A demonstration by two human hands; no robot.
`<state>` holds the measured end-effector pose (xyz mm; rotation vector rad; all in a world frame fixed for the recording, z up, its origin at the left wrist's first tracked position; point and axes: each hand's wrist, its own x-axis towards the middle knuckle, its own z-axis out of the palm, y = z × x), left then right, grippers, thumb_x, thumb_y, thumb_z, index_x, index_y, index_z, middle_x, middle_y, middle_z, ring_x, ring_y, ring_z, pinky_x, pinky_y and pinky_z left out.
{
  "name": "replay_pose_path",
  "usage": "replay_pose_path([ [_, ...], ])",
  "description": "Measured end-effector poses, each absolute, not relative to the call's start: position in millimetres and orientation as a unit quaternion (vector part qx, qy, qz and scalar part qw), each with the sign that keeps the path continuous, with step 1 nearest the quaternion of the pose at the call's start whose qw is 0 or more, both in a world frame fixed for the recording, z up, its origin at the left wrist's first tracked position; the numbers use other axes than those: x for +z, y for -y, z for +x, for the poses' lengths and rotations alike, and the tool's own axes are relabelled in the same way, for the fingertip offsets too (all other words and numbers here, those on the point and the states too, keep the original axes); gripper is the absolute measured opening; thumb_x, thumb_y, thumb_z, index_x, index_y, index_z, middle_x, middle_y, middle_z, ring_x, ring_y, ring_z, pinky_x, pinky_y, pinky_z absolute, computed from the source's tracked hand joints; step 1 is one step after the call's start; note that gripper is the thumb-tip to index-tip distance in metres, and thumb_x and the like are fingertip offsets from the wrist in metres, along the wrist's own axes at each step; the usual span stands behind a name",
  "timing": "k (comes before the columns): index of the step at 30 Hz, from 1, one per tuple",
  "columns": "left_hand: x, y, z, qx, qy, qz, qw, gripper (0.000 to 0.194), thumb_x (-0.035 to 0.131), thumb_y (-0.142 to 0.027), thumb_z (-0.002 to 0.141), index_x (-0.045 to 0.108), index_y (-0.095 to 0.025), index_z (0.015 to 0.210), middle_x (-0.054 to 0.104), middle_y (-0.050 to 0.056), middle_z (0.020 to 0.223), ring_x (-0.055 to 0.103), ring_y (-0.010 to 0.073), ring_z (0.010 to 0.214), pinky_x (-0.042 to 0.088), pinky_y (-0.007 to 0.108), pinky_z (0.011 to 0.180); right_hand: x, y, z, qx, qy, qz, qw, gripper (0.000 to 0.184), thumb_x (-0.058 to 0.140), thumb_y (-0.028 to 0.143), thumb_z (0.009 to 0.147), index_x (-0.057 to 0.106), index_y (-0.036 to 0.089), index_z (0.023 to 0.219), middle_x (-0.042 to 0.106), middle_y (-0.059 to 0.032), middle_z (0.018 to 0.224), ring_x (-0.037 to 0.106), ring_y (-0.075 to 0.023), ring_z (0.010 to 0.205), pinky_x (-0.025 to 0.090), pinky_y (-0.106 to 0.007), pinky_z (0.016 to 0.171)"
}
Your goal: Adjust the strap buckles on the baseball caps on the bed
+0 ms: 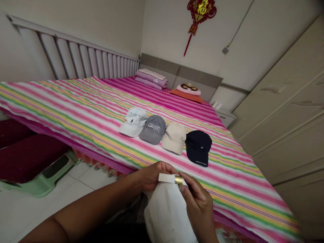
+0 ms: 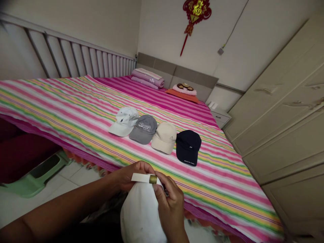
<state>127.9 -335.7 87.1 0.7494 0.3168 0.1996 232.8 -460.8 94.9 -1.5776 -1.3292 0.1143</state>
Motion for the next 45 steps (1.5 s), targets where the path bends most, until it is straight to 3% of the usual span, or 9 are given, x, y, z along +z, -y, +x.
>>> replay_pose_path([
  [9,75,338,133,0.103,-0.151,0.396,0.9,0.015,0.072,-0.018,0.048,0.062,-0.01,0.057,0.058,0.001,0.048,0.047,0.0072,0.038,0.035,0.019,0.041,96,460,229,0.077,0.559,-0.645,0.515,0.027,0.06,0.024,0.075,0.063,0.024,0.101,0.068,-0.0039,0.092,0.062,-0.0177,0.083,0.049,-0.025,0.072],
  [15,74,335,132,0.133,-0.143,0.395,0.898,0.02,0.075,-0.022,0.049,0.06,-0.011,0.056,0.055,-0.001,0.045,0.044,0.0061,0.036,0.033,0.018,0.039,93,459,233,0.274,0.444,-0.645,0.559,0.021,0.063,0.033,0.071,0.064,0.018,0.085,0.065,-0.0041,0.076,0.058,-0.0169,0.069,0.045,-0.026,0.062],
  [19,80,329,128,0.135,-0.119,0.375,0.91,0.018,0.073,-0.021,0.051,0.06,-0.01,0.058,0.056,0.001,0.046,0.044,0.0065,0.036,0.033,0.018,0.039,94,457,239,0.361,0.31,-0.608,0.636,0.024,0.066,0.036,0.067,0.054,0.016,0.061,0.045,0.0052,0.05,0.037,-0.0066,0.045,0.03,-0.019,0.044],
  [23,83,323,124,0.168,-0.089,0.366,0.911,0.024,0.075,-0.028,0.054,0.06,-0.011,0.062,0.061,0.004,0.056,0.05,0.0087,0.042,0.037,0.019,0.043,94,457,250,0.372,0.234,-0.582,0.684,0.027,0.069,0.036,0.064,0.051,0.016,0.059,0.034,0.0082,0.044,0.026,-0.0047,0.041,0.021,-0.017,0.039],
  [27,86,319,122,0.2,-0.096,0.363,0.905,0.021,0.073,-0.027,0.057,0.059,-0.011,0.06,0.058,0.002,0.052,0.046,0.0064,0.04,0.034,0.018,0.042,91,458,263,0.404,0.217,-0.508,0.73,0.028,0.065,0.038,0.069,0.049,0.018,0.059,0.043,0.0056,0.048,0.036,-0.0072,0.044,0.031,-0.019,0.044],
  [30,88,317,121,0.223,-0.11,0.353,0.902,0.023,0.073,-0.028,0.058,0.058,-0.011,0.058,0.054,-0.001,0.048,0.041,0.0048,0.036,0.031,0.017,0.039,83,458,269,0.456,0.269,-0.502,0.684,0.028,0.06,0.043,0.073,0.056,0.016,0.066,0.055,-0.0005,0.059,0.047,-0.0103,0.052,0.037,-0.021,0.05],
  [36,84,304,120,0.284,-0.163,0.299,0.896,0.024,0.075,-0.025,0.054,0.055,-0.013,0.058,0.048,-0.005,0.045,0.04,0.0038,0.037,0.031,0.016,0.04,60,451,266,0.652,0.271,-0.394,0.588,0.031,0.076,0.035,0.057,0.062,0.016,0.076,0.064,-0.0027,0.068,0.056,-0.0135,0.057,0.042,-0.023,0.053],
  [41,67,285,114,0.231,-0.184,0.298,0.908,0.021,0.074,-0.025,0.057,0.061,-0.011,0.067,0.054,-0.003,0.05,0.047,0.0068,0.041,0.036,0.018,0.045,61,448,263,0.583,0.153,-0.381,0.701,0.026,0.078,0.027,0.052,0.064,0.02,0.072,0.065,0.0028,0.06,0.059,-0.0103,0.054,0.045,-0.019,0.054],
  [45,38,277,100,0.186,-0.158,0.283,0.928,0.017,0.064,-0.023,0.068,0.066,-0.011,0.081,0.067,0.005,0.076,0.061,0.0135,0.068,0.044,0.024,0.068,71,443,257,0.55,0.125,-0.421,0.71,0.029,0.08,0.026,0.049,0.064,0.02,0.073,0.067,0.0016,0.061,0.062,-0.0128,0.055,0.048,-0.022,0.056],
])
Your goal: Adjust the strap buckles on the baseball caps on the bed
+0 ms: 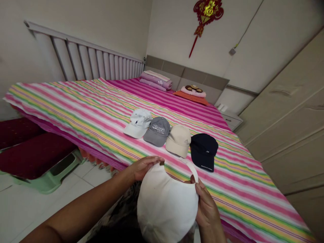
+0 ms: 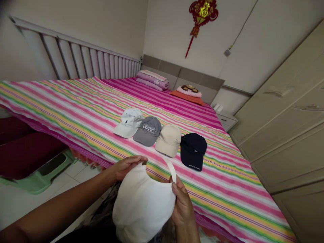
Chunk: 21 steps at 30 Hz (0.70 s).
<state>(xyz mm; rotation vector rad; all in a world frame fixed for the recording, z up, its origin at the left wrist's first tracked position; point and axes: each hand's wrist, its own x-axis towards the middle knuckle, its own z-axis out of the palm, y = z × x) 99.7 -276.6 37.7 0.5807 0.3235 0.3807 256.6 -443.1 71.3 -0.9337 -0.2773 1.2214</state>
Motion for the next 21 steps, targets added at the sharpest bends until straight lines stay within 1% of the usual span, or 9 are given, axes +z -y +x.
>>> replay_pose_path([
  [2,18,279,90,0.162,-0.148,0.293,0.931,0.022,0.059,-0.027,0.073,0.066,-0.011,0.087,0.068,0.008,0.088,0.061,0.0171,0.083,0.041,0.027,0.08,76,439,253,0.539,0.131,-0.434,0.71,0.031,0.079,0.025,0.049,0.065,0.021,0.077,0.067,0.0008,0.061,0.062,-0.0147,0.054,0.049,-0.026,0.059],
  [5,-10,292,73,0.113,-0.126,0.307,0.937,0.033,0.05,-0.035,0.079,0.066,-0.01,0.094,0.067,0.011,0.097,0.058,0.0215,0.097,0.036,0.031,0.089,79,432,251,0.525,0.122,-0.44,0.719,0.034,0.079,0.026,0.05,0.065,0.021,0.081,0.069,-0.0008,0.063,0.064,-0.0176,0.056,0.051,-0.032,0.064],
  [8,-32,312,57,0.119,-0.095,0.3,0.942,0.031,0.056,-0.034,0.074,0.066,-0.014,0.095,0.067,0.009,0.096,0.058,0.0227,0.097,0.035,0.033,0.09,77,422,256,0.518,0.085,-0.433,0.733,0.032,0.079,0.025,0.05,0.065,0.021,0.079,0.07,0.0,0.069,0.065,-0.0164,0.061,0.051,-0.029,0.064],
  [10,-44,323,49,0.139,-0.07,0.302,0.941,0.03,0.064,-0.025,0.066,0.067,-0.016,0.094,0.067,0.008,0.095,0.059,0.0237,0.094,0.036,0.034,0.089,76,413,260,0.528,0.057,-0.426,0.733,0.03,0.078,0.025,0.052,0.066,0.022,0.078,0.071,0.0018,0.072,0.065,-0.0151,0.066,0.051,-0.028,0.067],
  [12,-53,332,43,0.145,-0.068,0.301,0.94,0.034,0.065,-0.016,0.061,0.066,-0.016,0.094,0.068,0.008,0.091,0.061,0.0239,0.091,0.038,0.035,0.087,76,402,264,0.547,0.037,-0.418,0.724,0.028,0.076,0.028,0.055,0.067,0.023,0.08,0.071,0.0022,0.075,0.065,-0.015,0.072,0.05,-0.029,0.072],
  [15,-62,338,40,0.136,-0.078,0.283,0.946,0.037,0.063,-0.012,0.061,0.065,-0.015,0.098,0.068,0.009,0.091,0.062,0.0247,0.088,0.042,0.037,0.083,78,384,269,0.559,0.045,-0.405,0.722,0.021,0.071,0.031,0.062,0.068,0.022,0.081,0.072,0.0014,0.078,0.065,-0.0163,0.08,0.048,-0.031,0.081],
  [17,-63,339,39,0.17,-0.079,0.252,0.949,0.037,0.062,-0.012,0.064,0.064,-0.017,0.1,0.068,0.009,0.092,0.062,0.0254,0.09,0.042,0.038,0.083,79,373,271,0.545,0.051,-0.397,0.736,0.013,0.066,0.029,0.067,0.068,0.023,0.078,0.072,0.0017,0.076,0.065,-0.0166,0.08,0.046,-0.033,0.085],
  [19,-58,338,36,0.229,-0.084,0.209,0.947,0.033,0.059,-0.015,0.068,0.064,-0.019,0.101,0.068,0.009,0.091,0.061,0.0256,0.092,0.041,0.039,0.085,79,364,271,0.525,0.031,-0.395,0.753,0.009,0.061,0.026,0.071,0.068,0.022,0.076,0.072,0.0014,0.074,0.065,-0.0164,0.077,0.047,-0.033,0.083],
  [21,-51,336,31,0.275,-0.097,0.174,0.941,0.029,0.054,-0.019,0.074,0.064,-0.019,0.101,0.069,0.009,0.091,0.061,0.0257,0.093,0.041,0.039,0.087,77,360,269,0.511,0.006,-0.402,0.76,0.011,0.058,0.023,0.074,0.068,0.021,0.078,0.072,0.0006,0.074,0.065,-0.0156,0.075,0.05,-0.031,0.078],
])
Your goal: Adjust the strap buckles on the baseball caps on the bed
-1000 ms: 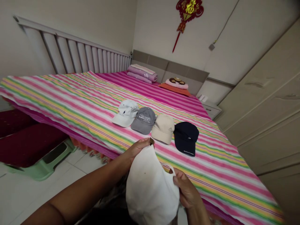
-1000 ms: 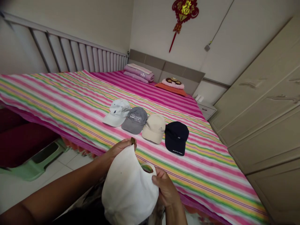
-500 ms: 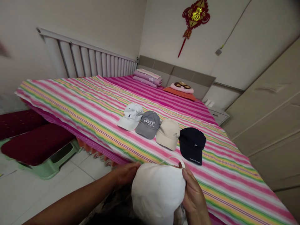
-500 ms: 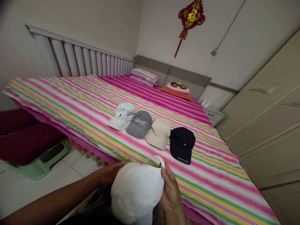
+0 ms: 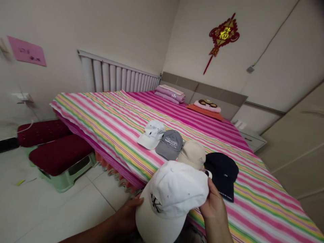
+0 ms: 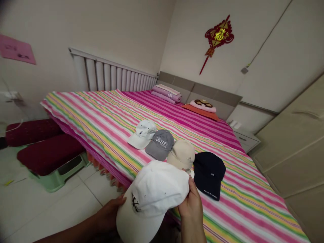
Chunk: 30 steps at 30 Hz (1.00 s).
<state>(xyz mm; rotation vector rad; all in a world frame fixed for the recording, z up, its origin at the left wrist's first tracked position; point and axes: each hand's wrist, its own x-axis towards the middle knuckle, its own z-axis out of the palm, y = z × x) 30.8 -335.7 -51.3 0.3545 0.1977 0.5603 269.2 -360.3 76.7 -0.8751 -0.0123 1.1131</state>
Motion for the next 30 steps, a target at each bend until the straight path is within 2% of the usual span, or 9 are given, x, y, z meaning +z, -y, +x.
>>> replay_pose_path([
  [4,-40,321,11,0.347,-0.109,0.157,0.918,0.025,0.05,-0.018,0.078,0.066,-0.019,0.097,0.07,0.008,0.088,0.062,0.0241,0.091,0.04,0.039,0.091,62,365,263,0.531,0.037,-0.417,0.737,0.019,0.065,0.023,0.069,0.067,0.022,0.088,0.072,0.0003,0.083,0.066,-0.0142,0.075,0.052,-0.026,0.069],
  [9,-32,270,-27,0.418,-0.073,0.169,0.89,0.026,0.045,-0.018,0.083,0.068,-0.019,0.096,0.069,0.008,0.093,0.062,0.0209,0.094,0.033,0.037,0.1,26,384,266,0.596,0.052,-0.432,0.675,0.039,0.08,0.031,0.049,0.067,0.026,0.086,0.07,-0.0024,0.096,0.065,-0.0192,0.088,0.053,-0.027,0.07],
  [11,-24,242,-40,0.455,-0.04,0.168,0.873,0.032,0.039,-0.015,0.086,0.066,-0.019,0.102,0.067,0.009,0.1,0.059,0.021,0.1,0.028,0.038,0.104,11,389,269,0.616,0.023,-0.441,0.652,0.044,0.083,0.029,0.041,0.068,0.026,0.082,0.071,-0.0021,0.091,0.066,-0.0188,0.083,0.053,-0.025,0.064],
  [14,-11,206,-51,0.49,0.023,0.173,0.854,0.039,0.029,-0.018,0.088,0.064,-0.014,0.105,0.064,0.011,0.106,0.054,0.0216,0.108,0.023,0.039,0.106,-3,392,271,0.634,-0.025,-0.457,0.624,0.042,0.085,0.022,0.031,0.069,0.024,0.07,0.073,0.0001,0.076,0.067,-0.0153,0.067,0.051,-0.02,0.054],
  [16,-6,193,-50,0.508,0.06,0.176,0.841,0.044,0.024,-0.023,0.09,0.063,-0.013,0.106,0.063,0.011,0.106,0.052,0.0207,0.111,0.022,0.038,0.106,-7,388,266,0.637,-0.035,-0.462,0.616,0.038,0.085,0.02,0.032,0.068,0.022,0.066,0.072,-0.0004,0.072,0.065,-0.0131,0.062,0.05,-0.019,0.051],
  [22,-32,194,-28,0.482,0.101,0.164,0.855,0.052,0.015,-0.029,0.091,0.062,-0.014,0.108,0.06,0.009,0.111,0.054,0.018,0.108,0.022,0.034,0.106,-3,358,227,0.625,0.017,-0.48,0.616,0.024,0.077,0.025,0.056,0.065,0.016,0.075,0.072,-0.0048,0.075,0.065,-0.0134,0.063,0.049,-0.02,0.054],
  [26,-41,187,-27,0.46,0.104,0.156,0.868,0.051,0.017,-0.029,0.091,0.062,-0.015,0.109,0.06,0.008,0.111,0.055,0.0171,0.107,0.024,0.032,0.105,4,331,201,0.641,0.068,-0.478,0.596,0.024,0.073,0.028,0.061,0.063,0.014,0.077,0.07,-0.0056,0.072,0.063,-0.0119,0.058,0.046,-0.019,0.052],
  [30,-26,168,-40,0.469,0.09,0.169,0.862,0.047,0.021,-0.028,0.09,0.062,-0.015,0.109,0.061,0.01,0.109,0.056,0.0194,0.105,0.027,0.036,0.104,8,303,189,0.65,0.107,-0.477,0.582,0.023,0.071,0.029,0.064,0.06,0.012,0.075,0.069,-0.0067,0.067,0.061,-0.0116,0.053,0.043,-0.018,0.047],
])
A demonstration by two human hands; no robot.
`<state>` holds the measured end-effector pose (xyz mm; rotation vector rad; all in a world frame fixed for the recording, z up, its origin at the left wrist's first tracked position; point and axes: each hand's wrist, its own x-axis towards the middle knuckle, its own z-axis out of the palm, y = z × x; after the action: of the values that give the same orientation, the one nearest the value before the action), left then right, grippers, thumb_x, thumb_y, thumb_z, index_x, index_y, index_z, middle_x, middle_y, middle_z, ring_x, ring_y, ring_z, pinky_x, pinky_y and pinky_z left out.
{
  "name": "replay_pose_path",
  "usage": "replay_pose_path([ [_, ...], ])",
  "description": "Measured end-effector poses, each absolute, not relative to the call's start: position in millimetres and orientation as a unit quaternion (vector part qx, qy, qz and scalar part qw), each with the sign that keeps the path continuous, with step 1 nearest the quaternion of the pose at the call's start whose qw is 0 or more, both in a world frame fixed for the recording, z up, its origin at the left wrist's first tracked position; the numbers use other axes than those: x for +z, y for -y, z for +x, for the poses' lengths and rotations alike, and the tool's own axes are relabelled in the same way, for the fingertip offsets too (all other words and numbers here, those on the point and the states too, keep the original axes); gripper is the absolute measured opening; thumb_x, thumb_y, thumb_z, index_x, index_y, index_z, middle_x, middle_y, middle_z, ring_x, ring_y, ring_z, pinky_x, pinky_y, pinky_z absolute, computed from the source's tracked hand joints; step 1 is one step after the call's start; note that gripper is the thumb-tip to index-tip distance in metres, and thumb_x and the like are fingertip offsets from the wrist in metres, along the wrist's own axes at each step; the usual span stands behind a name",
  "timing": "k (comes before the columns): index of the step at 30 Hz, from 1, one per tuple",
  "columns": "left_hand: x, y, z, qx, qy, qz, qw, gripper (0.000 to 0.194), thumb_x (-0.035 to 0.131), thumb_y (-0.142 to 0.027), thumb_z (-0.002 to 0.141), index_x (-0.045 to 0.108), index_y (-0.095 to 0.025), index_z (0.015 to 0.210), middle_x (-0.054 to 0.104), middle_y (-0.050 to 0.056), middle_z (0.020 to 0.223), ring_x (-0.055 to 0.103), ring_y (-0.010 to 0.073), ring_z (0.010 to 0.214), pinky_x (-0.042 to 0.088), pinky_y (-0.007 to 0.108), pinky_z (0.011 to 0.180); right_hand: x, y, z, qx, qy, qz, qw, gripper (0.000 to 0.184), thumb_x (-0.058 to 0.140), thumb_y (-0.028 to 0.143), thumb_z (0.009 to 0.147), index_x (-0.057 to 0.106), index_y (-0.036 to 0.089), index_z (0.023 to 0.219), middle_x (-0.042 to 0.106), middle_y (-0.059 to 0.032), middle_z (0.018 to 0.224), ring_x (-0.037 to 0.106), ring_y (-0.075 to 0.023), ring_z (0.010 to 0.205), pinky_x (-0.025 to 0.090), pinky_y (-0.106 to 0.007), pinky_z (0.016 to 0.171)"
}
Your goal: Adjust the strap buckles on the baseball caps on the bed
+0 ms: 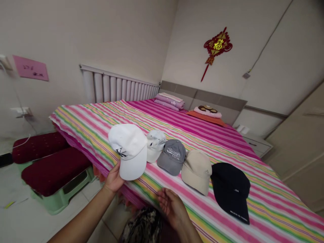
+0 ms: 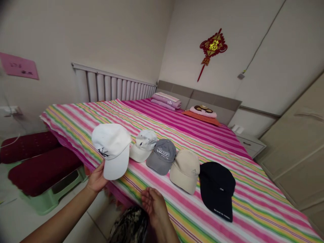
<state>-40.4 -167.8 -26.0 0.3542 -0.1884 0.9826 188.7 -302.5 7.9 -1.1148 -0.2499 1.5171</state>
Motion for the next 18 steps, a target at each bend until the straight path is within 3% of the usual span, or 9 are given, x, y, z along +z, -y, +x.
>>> replay_pose_path([
  [9,22,116,-67,0.498,-0.044,0.16,0.851,0.039,0.033,-0.009,0.081,0.065,-0.013,0.102,0.069,0.011,0.09,0.058,0.0247,0.1,0.03,0.043,0.101,-7,297,186,0.655,0.09,-0.479,0.578,0.02,0.068,0.025,0.065,0.059,0.011,0.075,0.069,-0.0069,0.065,0.061,-0.0114,0.05,0.043,-0.018,0.045],
  [18,89,85,-49,0.614,-0.138,0.154,0.762,0.037,0.03,-0.021,0.088,0.058,-0.01,0.109,0.071,0.009,0.076,0.062,0.0237,0.093,0.036,0.045,0.097,-19,329,220,0.626,0.044,-0.501,0.596,0.024,0.071,0.024,0.063,0.059,0.012,0.081,0.071,-0.0085,0.073,0.064,-0.0121,0.057,0.046,-0.018,0.05],
])
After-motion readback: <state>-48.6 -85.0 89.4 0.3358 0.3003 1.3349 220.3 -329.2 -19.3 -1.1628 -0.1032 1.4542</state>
